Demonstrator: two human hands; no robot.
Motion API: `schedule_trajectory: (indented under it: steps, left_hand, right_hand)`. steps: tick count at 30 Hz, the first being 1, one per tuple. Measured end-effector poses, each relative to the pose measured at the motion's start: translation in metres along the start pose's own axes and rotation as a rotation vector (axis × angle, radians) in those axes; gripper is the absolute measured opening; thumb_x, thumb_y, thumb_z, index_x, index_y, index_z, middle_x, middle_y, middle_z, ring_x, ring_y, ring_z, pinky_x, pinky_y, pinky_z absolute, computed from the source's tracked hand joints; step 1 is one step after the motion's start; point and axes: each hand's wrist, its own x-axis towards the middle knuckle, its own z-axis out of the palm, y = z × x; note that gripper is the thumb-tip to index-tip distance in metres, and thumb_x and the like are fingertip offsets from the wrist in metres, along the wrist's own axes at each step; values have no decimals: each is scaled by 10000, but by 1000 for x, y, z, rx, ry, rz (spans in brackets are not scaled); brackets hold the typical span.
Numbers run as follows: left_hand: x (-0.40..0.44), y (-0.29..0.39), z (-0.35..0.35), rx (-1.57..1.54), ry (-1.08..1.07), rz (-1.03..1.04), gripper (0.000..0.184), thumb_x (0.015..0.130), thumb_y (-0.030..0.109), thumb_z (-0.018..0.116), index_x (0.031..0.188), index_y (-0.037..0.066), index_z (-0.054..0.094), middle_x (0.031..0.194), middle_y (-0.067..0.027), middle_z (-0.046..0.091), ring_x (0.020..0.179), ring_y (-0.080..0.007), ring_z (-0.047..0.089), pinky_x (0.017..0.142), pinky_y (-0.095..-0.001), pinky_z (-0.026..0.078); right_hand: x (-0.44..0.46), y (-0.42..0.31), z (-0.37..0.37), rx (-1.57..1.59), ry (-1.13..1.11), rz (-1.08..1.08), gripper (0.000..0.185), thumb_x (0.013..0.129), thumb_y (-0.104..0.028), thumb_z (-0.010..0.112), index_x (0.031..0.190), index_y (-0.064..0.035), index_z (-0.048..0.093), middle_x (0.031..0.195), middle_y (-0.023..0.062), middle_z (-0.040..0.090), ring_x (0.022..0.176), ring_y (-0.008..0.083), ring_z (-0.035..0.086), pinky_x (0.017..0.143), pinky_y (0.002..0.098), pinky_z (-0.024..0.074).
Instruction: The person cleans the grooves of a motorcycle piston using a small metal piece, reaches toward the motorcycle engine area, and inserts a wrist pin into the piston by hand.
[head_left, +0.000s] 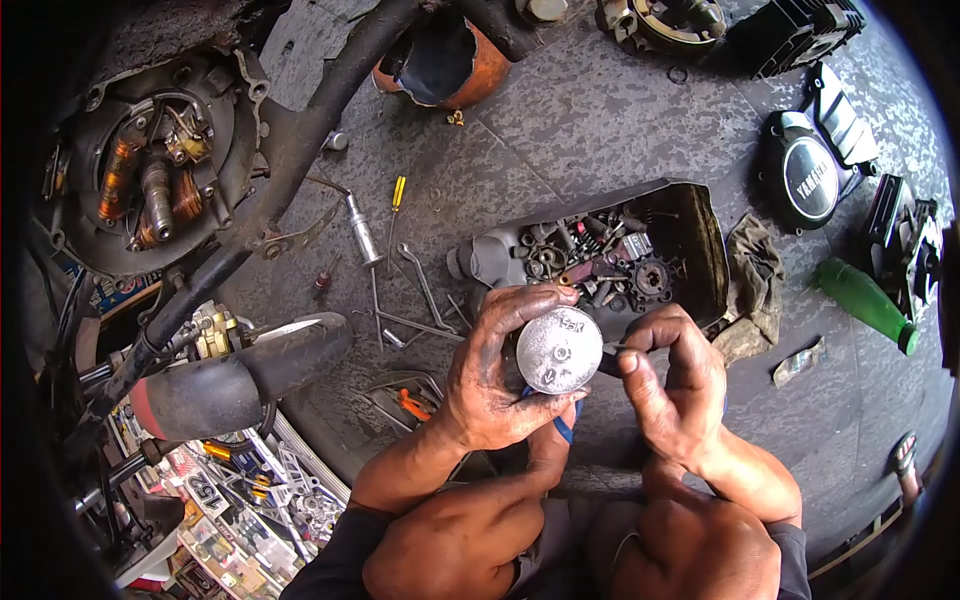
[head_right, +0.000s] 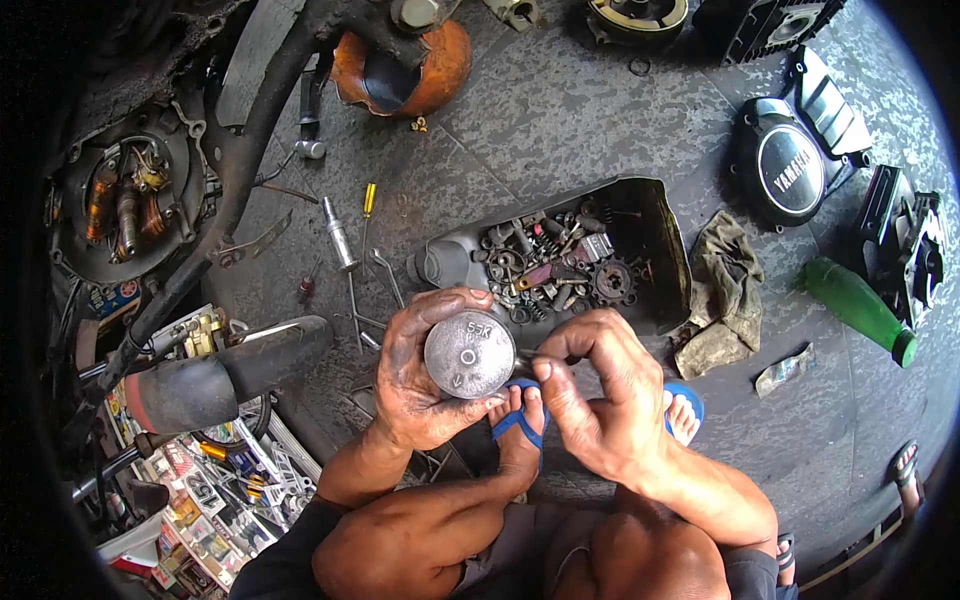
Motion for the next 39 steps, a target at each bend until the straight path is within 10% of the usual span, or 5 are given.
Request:
schedule_trajectory:
  steps: [11, 37, 39]
  left_hand:
    - [-3, 0, -7, 127, -83, 26, 837, 751, 187, 948, 1436, -13, 511, 1370, -245, 582, 1298, -349, 576, 1090, -474, 500]
    - [-3, 3, -5, 134, -114, 75, 791, 783, 186, 921, 1439, 3, 518, 1361, -238, 608, 1289, -337, 572, 1082, -459, 499]
    - [-2, 7, -1, 69, -60, 7, 848, 619, 13, 865, 1409, 49, 559, 1400, -169, 642, 1273, -346, 588, 1094, -467, 474]
  right_hand:
    - [8, -19, 0, -298, -196, -460, 306, 767, -50, 796, 1056, -1, 709, 903, 134, 657, 746, 303, 638, 669, 410, 527]
    - [11, -25, 0, -327, -154, -457, 317, 758, -56, 803, 1044, 23, 692, 875, 131, 640, 709, 296, 626, 636, 411, 528]
    - [11, -24, 0, -335, -153, -444, 313, 761, -55, 801, 1043, 23, 692, 872, 130, 639, 707, 294, 625, 636, 409, 528]
